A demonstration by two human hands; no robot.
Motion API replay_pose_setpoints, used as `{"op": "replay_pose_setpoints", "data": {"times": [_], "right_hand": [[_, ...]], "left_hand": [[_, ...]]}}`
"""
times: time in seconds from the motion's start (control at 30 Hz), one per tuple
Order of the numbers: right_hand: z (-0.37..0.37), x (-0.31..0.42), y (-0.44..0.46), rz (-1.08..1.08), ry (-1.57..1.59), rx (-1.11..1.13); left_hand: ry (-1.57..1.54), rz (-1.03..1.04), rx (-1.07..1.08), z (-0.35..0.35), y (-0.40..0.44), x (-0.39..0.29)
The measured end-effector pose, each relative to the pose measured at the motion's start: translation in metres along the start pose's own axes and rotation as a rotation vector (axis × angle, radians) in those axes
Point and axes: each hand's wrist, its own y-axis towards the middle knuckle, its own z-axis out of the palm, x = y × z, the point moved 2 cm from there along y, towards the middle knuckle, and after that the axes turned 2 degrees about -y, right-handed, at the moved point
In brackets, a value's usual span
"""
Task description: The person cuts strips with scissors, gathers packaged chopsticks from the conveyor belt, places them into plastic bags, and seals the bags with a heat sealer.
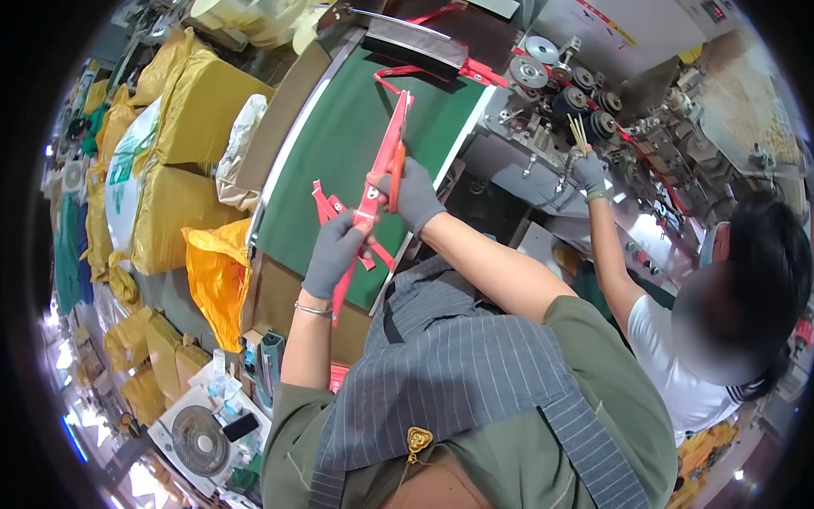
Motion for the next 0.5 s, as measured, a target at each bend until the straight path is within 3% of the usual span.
{"op": "replay_pose_setpoints", "data": {"times": [0.23, 0.3, 0.37, 0.43, 0.5], "right_hand": [[-0.003, -0.003, 0.009, 0.067, 0.03, 0.003], [-0.011, 0.004, 0.001, 0.116, -0.265, 0.007], [-0.03, 0.011, -0.006, 0.122, -0.568, 0.118], [-0.059, -0.019, -0.016, 0.327, -0.46, 0.456], [-0.071, -0.022, -0.041, 0.187, -0.66, 0.735]], "left_hand": [[-0.026, -0.079, -0.005, -0.006, 0.01, 0.006], [-0.019, -0.097, -0.028, -0.013, 0.011, 0.014], [-0.022, -0.108, -0.037, -0.02, 0.009, 0.015], [-0.036, -0.104, -0.035, -0.026, 0.007, 0.015], [-0.054, -0.092, -0.006, -0.028, 0.006, 0.014]]}}
